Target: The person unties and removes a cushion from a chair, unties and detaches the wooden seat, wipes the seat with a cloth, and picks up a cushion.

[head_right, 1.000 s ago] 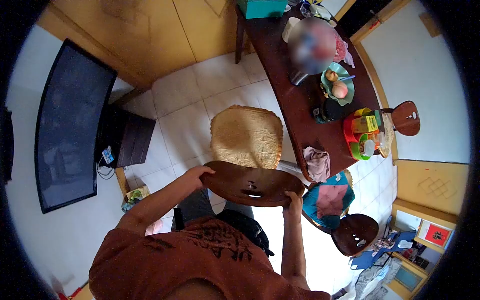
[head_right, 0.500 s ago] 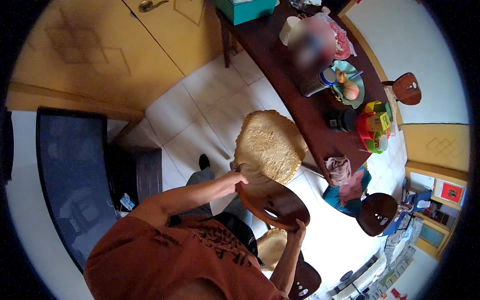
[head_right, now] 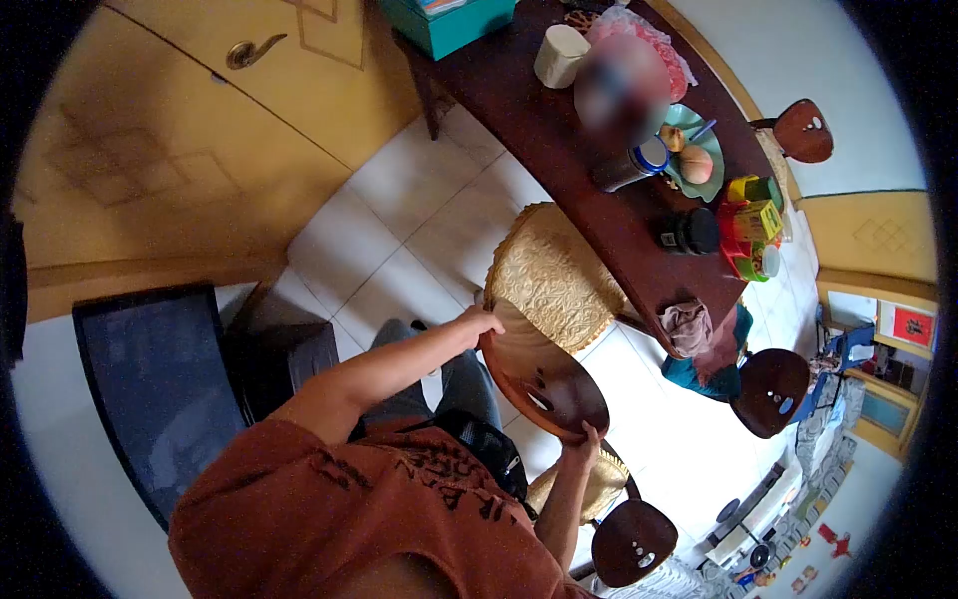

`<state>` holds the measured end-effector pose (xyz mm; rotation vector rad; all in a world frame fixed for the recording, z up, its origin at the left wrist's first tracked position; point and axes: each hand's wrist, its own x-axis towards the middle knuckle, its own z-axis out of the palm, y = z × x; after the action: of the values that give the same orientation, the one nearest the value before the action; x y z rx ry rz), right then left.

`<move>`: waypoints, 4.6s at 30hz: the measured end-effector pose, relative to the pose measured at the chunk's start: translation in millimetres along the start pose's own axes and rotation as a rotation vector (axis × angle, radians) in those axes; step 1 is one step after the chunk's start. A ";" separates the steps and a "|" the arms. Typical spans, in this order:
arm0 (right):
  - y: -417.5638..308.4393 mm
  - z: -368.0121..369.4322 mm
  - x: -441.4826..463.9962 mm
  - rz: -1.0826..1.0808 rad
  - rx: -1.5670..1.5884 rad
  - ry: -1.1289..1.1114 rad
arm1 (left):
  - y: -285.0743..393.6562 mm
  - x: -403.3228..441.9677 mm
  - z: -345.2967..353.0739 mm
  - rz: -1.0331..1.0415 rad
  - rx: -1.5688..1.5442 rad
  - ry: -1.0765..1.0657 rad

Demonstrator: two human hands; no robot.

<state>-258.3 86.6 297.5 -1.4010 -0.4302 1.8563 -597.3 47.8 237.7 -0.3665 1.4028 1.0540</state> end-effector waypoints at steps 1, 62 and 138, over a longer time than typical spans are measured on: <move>-8.3 9.8 -2.2 0.038 -0.014 0.011 | -1.5 0.2 1.9 -0.002 0.009 -0.006; 87.1 151.8 -21.7 -0.628 -0.015 1.116 | 118.1 8.0 36.4 -0.662 1.573 -0.822; 28.6 152.2 -36.6 0.037 -0.032 0.389 | 179.1 -36.5 -110.2 -0.300 0.366 -0.074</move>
<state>-405.4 66.9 355.2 -1.7535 -0.2379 1.5589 -796.7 44.6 313.5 -0.2555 1.3901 0.5477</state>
